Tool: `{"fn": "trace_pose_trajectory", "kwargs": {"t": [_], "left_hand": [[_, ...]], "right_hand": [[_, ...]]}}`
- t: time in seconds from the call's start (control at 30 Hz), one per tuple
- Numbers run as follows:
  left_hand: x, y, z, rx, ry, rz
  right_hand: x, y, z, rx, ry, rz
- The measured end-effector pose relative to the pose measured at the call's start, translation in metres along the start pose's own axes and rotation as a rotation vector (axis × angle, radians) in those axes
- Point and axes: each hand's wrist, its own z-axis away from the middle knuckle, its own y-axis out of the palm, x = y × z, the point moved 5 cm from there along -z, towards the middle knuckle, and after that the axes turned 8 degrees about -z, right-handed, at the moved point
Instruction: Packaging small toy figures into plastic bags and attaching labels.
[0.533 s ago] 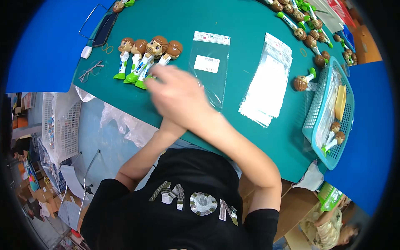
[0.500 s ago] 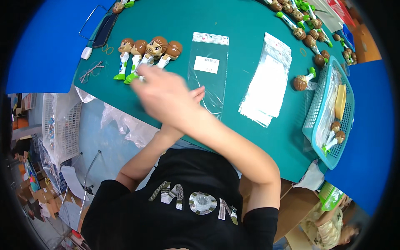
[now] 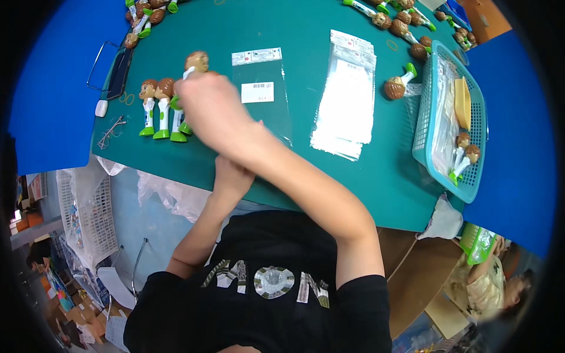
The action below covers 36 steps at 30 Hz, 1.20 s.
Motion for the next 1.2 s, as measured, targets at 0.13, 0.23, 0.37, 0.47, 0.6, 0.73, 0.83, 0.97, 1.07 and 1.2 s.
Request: {"fn": "trace_pose_trajectory", "kwargs": {"t": [0.13, 0.23, 0.37, 0.47, 0.6, 0.73, 0.83, 0.97, 1.07, 1.2], "left_hand": [[-0.025, -0.025, -0.013, -0.184, 0.151, 0.01], [-0.027, -0.022, -0.016, -0.116, 0.083, 0.069], [-0.036, -0.016, -0.025, -0.039, 0.042, 0.143], [-0.05, -0.014, -0.03, -0.013, 0.062, 0.271], [-0.061, -0.011, -0.031, -0.069, 0.134, 0.234], [-0.061, -0.008, -0.027, -0.058, 0.089, 0.321], [-0.064, -0.006, -0.02, -0.021, 0.138, 0.244], [-0.076, 0.0, -0.005, 0.029, 0.328, 0.219], [-0.074, -0.002, 0.004, 0.012, 0.334, 0.217], [-0.063, 0.002, 0.017, 0.073, 0.284, 0.202]], "right_hand": [[-0.02, -0.067, 0.05, -0.274, 0.457, -0.86], [-0.035, -0.099, 0.135, -0.543, 0.532, -1.288], [-0.03, -0.084, 0.234, -0.798, 0.61, -1.679], [-0.029, -0.067, 0.264, -1.021, 0.716, -1.743], [-0.021, -0.063, 0.263, -1.034, 0.685, -1.602], [-0.024, -0.067, 0.258, -1.013, 0.642, -1.494], [-0.025, -0.062, 0.255, -0.973, 0.708, -1.493], [-0.027, -0.044, 0.238, -0.923, 0.846, -1.495], [-0.025, -0.049, 0.229, -0.763, 0.928, -1.266], [-0.012, -0.079, 0.225, -0.397, 0.703, -0.368]]}}
